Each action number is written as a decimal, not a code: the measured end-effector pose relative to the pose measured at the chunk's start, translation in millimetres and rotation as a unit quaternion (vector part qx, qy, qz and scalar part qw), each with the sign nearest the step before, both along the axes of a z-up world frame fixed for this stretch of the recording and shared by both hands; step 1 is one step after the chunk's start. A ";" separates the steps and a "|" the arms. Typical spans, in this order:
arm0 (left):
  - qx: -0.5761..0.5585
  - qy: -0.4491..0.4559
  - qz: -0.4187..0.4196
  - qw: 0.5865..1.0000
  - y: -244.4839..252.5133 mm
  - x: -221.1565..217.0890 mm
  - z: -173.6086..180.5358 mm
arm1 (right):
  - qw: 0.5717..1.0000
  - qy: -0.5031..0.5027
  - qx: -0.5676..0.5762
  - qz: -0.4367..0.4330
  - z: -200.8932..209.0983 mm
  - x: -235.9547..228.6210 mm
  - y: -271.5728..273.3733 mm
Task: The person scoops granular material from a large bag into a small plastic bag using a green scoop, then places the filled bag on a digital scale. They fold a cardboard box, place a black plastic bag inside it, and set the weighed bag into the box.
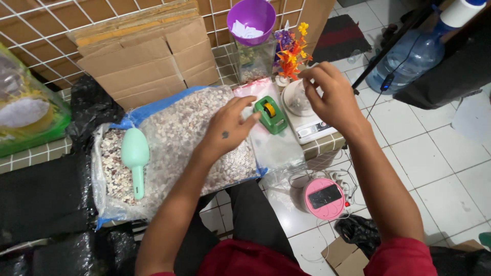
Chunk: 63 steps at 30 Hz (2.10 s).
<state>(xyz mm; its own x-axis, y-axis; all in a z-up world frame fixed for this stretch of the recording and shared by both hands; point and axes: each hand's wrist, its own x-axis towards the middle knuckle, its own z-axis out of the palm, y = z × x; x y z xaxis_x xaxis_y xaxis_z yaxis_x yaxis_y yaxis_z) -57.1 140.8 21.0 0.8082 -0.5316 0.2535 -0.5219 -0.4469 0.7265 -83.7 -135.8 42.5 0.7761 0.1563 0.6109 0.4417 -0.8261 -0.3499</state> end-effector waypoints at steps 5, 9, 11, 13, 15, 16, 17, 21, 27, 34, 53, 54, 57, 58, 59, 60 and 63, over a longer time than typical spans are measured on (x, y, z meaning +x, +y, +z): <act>0.033 0.036 0.093 0.994 75.8 -3.3 -9.8 | 0.997 0.044 0.020 0.064 -4.6 -5.4 44.1; 0.124 0.091 0.251 0.956 153.0 -11.5 -36.5 | 0.984 0.113 0.022 0.138 -20.7 -3.6 95.1; 0.144 0.116 0.298 0.937 177.1 -20.4 -45.9 | 0.976 0.131 0.029 0.170 -31.7 -1.5 122.7; 0.163 0.143 0.347 0.912 203.8 -23.8 -70.0 | 0.966 0.151 0.036 0.205 -44.8 1.2 153.6; 0.186 0.067 0.341 0.919 233.1 -23.0 -109.9 | 0.952 0.189 0.018 0.239 -60.7 2.6 187.4; 0.186 0.069 0.351 0.915 234.8 -28.8 -109.1 | 0.950 0.189 0.017 0.250 -61.8 2.1 204.6; 0.147 0.018 0.330 0.932 237.1 -34.4 -108.0 | 0.942 0.197 0.002 0.270 -62.8 1.6 222.5; 0.075 -0.068 0.312 0.945 248.2 -42.9 -111.1 | 0.924 0.198 -0.024 0.326 -81.1 8.0 285.5; 0.140 0.057 0.378 0.913 262.4 -59.2 -91.4 | 0.924 0.170 -0.067 0.335 -123.3 29.5 353.3; 0.068 0.044 0.354 0.932 273.9 -67.5 -83.8 | 0.933 0.163 -0.134 0.290 -141.2 36.3 371.1; -0.180 0.101 0.397 0.894 304.9 -59.9 -115.2 | 0.941 0.012 -0.260 0.217 -169.2 28.5 421.6; -0.201 0.107 0.394 0.890 306.1 -59.1 -116.1 | 0.942 0.013 -0.257 0.215 -171.2 29.8 422.8; -0.186 0.077 0.402 0.893 308.4 -58.8 -124.3 | 0.946 0.023 -0.245 0.212 -175.6 29.7 419.5; -0.186 0.078 0.403 0.893 308.1 -60.5 -122.9 | 0.946 0.023 -0.245 0.213 -175.3 28.2 419.7; -0.201 0.086 0.402 0.889 307.4 -61.0 -121.0 | 0.946 0.015 -0.243 0.216 -174.4 27.6 419.2; -0.215 0.094 0.401 0.886 306.4 -61.4 -119.2 | 0.945 0.007 -0.241 0.220 -173.5 27.1 418.5; -0.215 0.083 0.402 0.886 309.5 -57.4 -130.3 | 0.945 -0.003 -0.247 0.215 -176.0 27.7 417.9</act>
